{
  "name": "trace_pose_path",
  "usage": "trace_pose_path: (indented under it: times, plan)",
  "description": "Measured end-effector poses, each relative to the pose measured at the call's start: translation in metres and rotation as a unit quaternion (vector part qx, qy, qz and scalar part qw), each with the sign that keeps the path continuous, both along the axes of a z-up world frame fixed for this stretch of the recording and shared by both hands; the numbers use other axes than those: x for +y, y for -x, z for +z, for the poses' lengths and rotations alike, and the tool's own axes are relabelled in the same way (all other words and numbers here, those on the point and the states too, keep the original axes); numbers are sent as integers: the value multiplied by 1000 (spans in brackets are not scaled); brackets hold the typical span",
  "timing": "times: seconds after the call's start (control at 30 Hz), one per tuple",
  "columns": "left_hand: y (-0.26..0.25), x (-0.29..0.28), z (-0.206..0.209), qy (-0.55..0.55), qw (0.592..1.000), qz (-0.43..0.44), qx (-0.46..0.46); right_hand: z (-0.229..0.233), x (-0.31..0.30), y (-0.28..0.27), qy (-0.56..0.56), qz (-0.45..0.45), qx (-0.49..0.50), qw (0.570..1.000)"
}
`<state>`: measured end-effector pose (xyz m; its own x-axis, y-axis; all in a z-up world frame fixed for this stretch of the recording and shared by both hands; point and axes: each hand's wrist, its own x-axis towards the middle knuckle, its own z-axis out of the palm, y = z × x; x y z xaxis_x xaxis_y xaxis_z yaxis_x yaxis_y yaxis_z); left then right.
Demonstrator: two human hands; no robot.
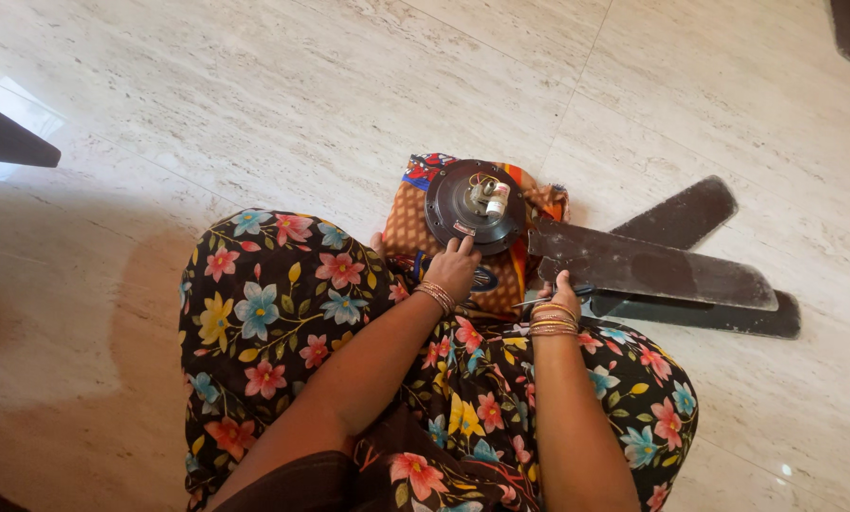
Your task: The person sits on the floor and uses a screwdriver to attach a fan blade to the motor housing of an electric fan. They align the blade and tighten the screws to secure it in place.
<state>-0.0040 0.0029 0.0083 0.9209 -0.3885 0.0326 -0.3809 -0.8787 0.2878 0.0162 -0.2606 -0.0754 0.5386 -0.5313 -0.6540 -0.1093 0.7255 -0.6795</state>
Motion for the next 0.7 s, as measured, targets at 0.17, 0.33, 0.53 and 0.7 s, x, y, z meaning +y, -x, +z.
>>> trace_pose_path:
  times: [0.17, 0.33, 0.53, 0.7]
  plan:
    - [-2, -2, -5, 8, 1000, 4, -7, -6, 12, -2, 1, -7, 39, 999]
    - [-3, -3, -4, 3, 1000, 5, 1, -12, 27, -3, 15, -31, -2, 999]
    - [-3, -3, -4, 6, 1000, 5, 8, -17, 31, 0, 23, 3, 14, 1000]
    - [-3, -4, -7, 8, 1000, 6, 14, -23, 38, 0, 72, 182, 50, 979]
